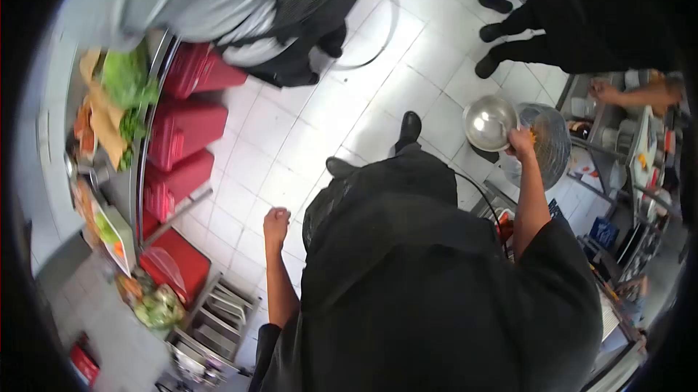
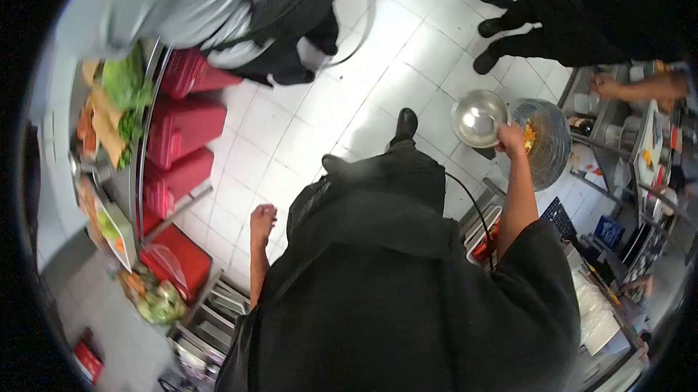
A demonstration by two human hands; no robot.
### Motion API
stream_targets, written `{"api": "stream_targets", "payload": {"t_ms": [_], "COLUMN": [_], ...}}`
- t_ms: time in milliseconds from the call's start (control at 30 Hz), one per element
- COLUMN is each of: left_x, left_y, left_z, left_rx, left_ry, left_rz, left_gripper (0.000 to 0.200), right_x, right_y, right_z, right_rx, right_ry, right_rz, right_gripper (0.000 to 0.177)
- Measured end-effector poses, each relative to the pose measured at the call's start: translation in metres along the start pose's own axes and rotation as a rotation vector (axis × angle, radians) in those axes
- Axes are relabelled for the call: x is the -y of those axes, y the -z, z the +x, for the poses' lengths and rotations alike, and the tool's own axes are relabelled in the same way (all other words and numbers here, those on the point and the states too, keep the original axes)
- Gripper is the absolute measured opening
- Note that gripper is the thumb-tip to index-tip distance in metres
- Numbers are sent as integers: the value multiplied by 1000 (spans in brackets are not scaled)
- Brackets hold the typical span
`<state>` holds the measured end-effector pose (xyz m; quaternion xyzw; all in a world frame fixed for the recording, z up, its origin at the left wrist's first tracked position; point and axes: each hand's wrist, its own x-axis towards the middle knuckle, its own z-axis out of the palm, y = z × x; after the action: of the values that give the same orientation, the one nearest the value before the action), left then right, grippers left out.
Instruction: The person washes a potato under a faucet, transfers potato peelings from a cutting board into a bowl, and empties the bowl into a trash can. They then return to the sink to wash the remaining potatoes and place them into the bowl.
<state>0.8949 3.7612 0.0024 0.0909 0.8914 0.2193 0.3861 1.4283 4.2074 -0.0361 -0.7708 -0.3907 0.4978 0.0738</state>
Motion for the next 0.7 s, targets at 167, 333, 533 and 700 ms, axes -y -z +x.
{"api": "stream_targets", "payload": {"t_ms": [167, 333, 533, 700], "left_x": [77, 153, 177, 181], "left_y": [55, 99, 156, 238], "left_z": [-5, -41, -101, -119], "left_rx": [-191, -373, -607, -740], "left_ry": [-57, -68, 16, -81], "left_rz": [-331, -472, -706, -784], "left_gripper": [21, 20, 21, 20], "right_x": [119, 156, 166, 160], "right_y": [-207, -358, -488, -561], "right_z": [-129, -259, -417, -498], "right_rx": [513, 981, 1247, 1235], "right_ry": [275, 351, 530, 647], "right_rz": [-273, -457, -682, -842], "right_gripper": [38, 43, 47, 39]}}
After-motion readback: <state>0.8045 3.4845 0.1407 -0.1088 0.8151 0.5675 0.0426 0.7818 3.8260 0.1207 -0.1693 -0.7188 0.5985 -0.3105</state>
